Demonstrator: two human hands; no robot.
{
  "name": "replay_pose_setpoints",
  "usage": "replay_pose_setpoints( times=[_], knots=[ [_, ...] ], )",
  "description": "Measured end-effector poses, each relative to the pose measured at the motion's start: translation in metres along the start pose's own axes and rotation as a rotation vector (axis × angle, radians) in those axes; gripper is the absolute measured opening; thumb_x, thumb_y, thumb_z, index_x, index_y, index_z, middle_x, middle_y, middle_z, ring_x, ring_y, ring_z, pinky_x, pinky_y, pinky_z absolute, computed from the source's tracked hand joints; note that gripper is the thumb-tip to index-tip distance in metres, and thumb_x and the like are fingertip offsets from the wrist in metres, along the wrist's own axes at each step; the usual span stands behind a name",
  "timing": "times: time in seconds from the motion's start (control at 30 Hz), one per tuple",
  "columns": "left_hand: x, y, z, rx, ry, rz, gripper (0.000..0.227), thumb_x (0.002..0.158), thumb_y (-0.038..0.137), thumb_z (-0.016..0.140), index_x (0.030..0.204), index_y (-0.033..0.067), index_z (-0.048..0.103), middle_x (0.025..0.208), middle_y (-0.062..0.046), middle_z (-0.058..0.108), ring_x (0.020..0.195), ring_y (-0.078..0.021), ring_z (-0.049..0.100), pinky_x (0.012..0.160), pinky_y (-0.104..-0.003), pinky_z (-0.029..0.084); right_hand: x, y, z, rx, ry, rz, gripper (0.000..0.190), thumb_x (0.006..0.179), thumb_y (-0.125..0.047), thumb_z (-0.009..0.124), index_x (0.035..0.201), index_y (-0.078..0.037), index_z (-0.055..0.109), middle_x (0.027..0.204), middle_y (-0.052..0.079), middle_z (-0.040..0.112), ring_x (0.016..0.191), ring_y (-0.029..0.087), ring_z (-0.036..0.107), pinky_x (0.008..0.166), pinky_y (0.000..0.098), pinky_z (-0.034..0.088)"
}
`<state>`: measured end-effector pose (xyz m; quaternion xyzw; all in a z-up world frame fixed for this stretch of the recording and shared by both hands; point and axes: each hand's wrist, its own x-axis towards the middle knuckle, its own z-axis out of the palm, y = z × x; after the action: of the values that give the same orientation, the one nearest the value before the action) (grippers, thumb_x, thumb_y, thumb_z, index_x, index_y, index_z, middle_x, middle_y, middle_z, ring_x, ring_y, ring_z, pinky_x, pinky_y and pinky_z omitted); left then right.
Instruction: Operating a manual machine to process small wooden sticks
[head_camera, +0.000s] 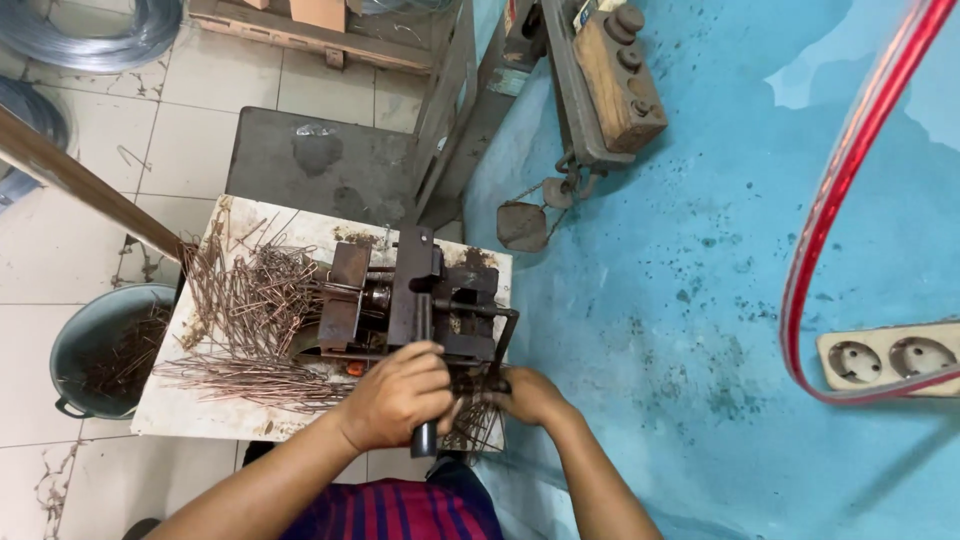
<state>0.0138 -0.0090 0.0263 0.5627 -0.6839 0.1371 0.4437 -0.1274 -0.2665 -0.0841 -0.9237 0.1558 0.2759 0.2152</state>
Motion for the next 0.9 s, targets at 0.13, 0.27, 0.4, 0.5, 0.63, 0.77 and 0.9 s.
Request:
replay_pose_setpoints(
  times=[0.13, 0.27, 0.4, 0.5, 0.63, 0.77, 0.9],
  knots=[
    [0.056, -0.011, -0.023, 0.040, 0.108, -0.065, 0.029, 0.093, 0.010, 0.064, 0.065, 0.0070, 0.056, 0.063, -0.006, 0.056, 0.061, -0.0223, 0.047, 0.077, -0.040, 0.049, -0.066, -0.010, -0.031, 0.013, -0.054, 0.021, 0.035, 0.091, -0.045, 0.070, 0.089, -0.011, 0.063, 0.091, 0.011, 0.069, 0.082, 0.031, 0.063, 0.065, 0.0422, 0.041],
    [0.095, -0.051, -0.034, 0.099, 0.236, -0.354, 0.036, 0.099, 0.023, 0.062, 0.070, 0.0087, 0.047, 0.064, -0.008, 0.049, 0.057, -0.0246, 0.044, 0.055, -0.041, 0.035, -0.102, -0.008, -0.058, 0.098, -0.089, 0.170, 0.037, 0.086, -0.046, 0.078, 0.085, -0.012, 0.063, 0.077, 0.003, 0.063, 0.071, 0.019, 0.056, 0.064, 0.0333, 0.039],
    [0.119, -0.080, -0.064, 0.133, 0.253, -0.680, 0.036, 0.093, 0.036, 0.075, 0.101, 0.0067, 0.054, 0.083, -0.022, 0.062, 0.081, -0.0487, 0.065, 0.071, -0.061, 0.049, -0.110, -0.005, -0.052, 0.162, 0.031, 0.119, 0.035, 0.078, -0.034, 0.079, 0.094, -0.003, 0.076, 0.088, 0.025, 0.073, 0.091, 0.044, 0.070, 0.078, 0.0493, 0.054],
    [0.115, -0.120, -0.059, 0.209, 0.044, -0.924, 0.040, 0.092, 0.036, 0.071, 0.119, 0.0123, 0.053, 0.107, -0.020, 0.066, 0.104, -0.0452, 0.066, 0.088, -0.061, 0.052, -0.104, -0.015, -0.046, 0.164, 0.082, 0.173, 0.034, 0.080, -0.036, 0.081, 0.099, -0.008, 0.076, 0.090, 0.016, 0.075, 0.091, 0.035, 0.072, 0.083, 0.0419, 0.054],
    [0.101, -0.148, -0.054, 0.187, 0.134, -0.826, 0.046, 0.094, 0.018, 0.070, 0.134, 0.0003, 0.054, 0.119, -0.027, 0.065, 0.113, -0.0474, 0.063, 0.097, -0.059, 0.049, -0.080, 0.004, -0.013, 0.081, 0.145, 0.119, 0.046, 0.078, -0.040, 0.082, 0.109, -0.008, 0.071, 0.099, 0.016, 0.075, 0.104, 0.038, 0.068, 0.095, 0.0495, 0.051],
    [0.083, -0.174, -0.049, 0.180, 0.095, -0.824, 0.056, 0.093, 0.014, 0.069, 0.143, -0.0017, 0.048, 0.131, -0.030, 0.058, 0.125, -0.0505, 0.055, 0.108, -0.061, 0.039, -0.053, 0.016, 0.013, -0.030, 0.190, 0.150, 0.064, 0.078, -0.048, 0.083, 0.126, -0.010, 0.063, 0.121, 0.013, 0.070, 0.123, 0.035, 0.059, 0.115, 0.0555, 0.033],
    [0.072, -0.173, -0.049, 0.117, 0.117, -0.728, 0.060, 0.091, 0.013, 0.069, 0.145, 0.0004, 0.047, 0.143, -0.028, 0.052, 0.130, -0.0483, 0.051, 0.109, -0.058, 0.041, -0.059, -0.043, 0.005, -0.124, 0.184, 0.243, 0.086, 0.078, -0.043, 0.083, 0.146, -0.005, 0.046, 0.146, 0.018, 0.051, 0.140, 0.041, 0.043, 0.107, 0.0562, 0.046]
  ],
)
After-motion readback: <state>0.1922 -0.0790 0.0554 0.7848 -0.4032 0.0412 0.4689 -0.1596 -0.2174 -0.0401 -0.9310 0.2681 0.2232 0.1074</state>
